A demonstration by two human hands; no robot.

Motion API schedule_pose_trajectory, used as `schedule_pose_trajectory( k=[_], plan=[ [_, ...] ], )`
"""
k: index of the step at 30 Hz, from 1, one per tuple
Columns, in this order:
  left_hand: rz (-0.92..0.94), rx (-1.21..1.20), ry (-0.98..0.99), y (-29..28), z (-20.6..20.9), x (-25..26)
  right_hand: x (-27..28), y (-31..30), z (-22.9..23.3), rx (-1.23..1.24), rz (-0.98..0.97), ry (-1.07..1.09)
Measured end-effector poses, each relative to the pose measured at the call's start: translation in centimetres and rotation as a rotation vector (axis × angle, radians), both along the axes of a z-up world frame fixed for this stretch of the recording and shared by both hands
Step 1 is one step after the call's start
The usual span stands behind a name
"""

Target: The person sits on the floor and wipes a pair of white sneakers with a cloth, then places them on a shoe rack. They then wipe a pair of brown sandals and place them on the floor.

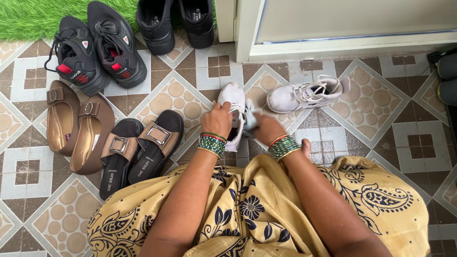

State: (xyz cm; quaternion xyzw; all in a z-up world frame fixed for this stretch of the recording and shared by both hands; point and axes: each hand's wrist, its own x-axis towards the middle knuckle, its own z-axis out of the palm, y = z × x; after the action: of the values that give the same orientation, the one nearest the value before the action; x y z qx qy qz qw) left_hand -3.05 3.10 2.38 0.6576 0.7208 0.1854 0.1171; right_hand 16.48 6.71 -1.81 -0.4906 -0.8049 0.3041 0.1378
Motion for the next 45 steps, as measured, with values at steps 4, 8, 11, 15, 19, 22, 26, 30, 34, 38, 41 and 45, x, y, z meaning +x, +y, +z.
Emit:
schedule_pose_trajectory(
  k=[4,8,11,15,19,22,26,30,34,38,41,45],
  plan=[
    [0.026,-0.001,0.007,0.1,-1.2,0.1,-0.9,-1.4,-1.5,-0.289,0.169,-0.318],
    [0.075,-0.044,0.092,-0.5,-0.8,0.6,0.3,-1.2,-0.7,-0.376,0.335,-0.534],
    [0.086,-0.181,0.125,-1.2,0.2,1.1,2.0,-0.2,0.5,-0.327,0.185,-0.626],
    [0.097,-0.204,0.225,-1.3,0.9,1.8,2.8,1.1,2.4,-0.310,0.055,-0.673],
    [0.093,-0.095,0.276,-1.0,-0.3,2.0,1.7,0.6,3.5,-0.325,0.041,-0.638],
    [0.062,-0.057,0.243,-0.8,-1.9,1.4,1.7,1.0,4.1,-0.295,-0.020,-0.564],
    [0.056,-0.043,0.120,-0.4,-2.1,0.8,1.9,1.6,5.6,-0.208,-0.210,-0.256],
    [0.009,-0.046,0.005,-0.3,-0.8,0.7,0.7,1.7,4.2,-0.081,-0.160,0.222],
    [-0.001,-0.147,-0.065,-0.3,0.3,0.9,0.0,2.5,0.5,0.230,0.132,0.379],
    [0.074,0.009,-0.220,-0.1,-0.9,1.0,0.2,2.9,-0.5,0.054,0.013,0.031],
    [0.031,0.115,-0.162,0.0,-2.7,1.4,0.8,3.0,1.5,-0.180,-0.065,-0.384],
    [0.014,0.042,-0.095,0.0,-4.7,1.7,0.9,3.9,3.6,-0.151,-0.297,-0.294]
  ],
)
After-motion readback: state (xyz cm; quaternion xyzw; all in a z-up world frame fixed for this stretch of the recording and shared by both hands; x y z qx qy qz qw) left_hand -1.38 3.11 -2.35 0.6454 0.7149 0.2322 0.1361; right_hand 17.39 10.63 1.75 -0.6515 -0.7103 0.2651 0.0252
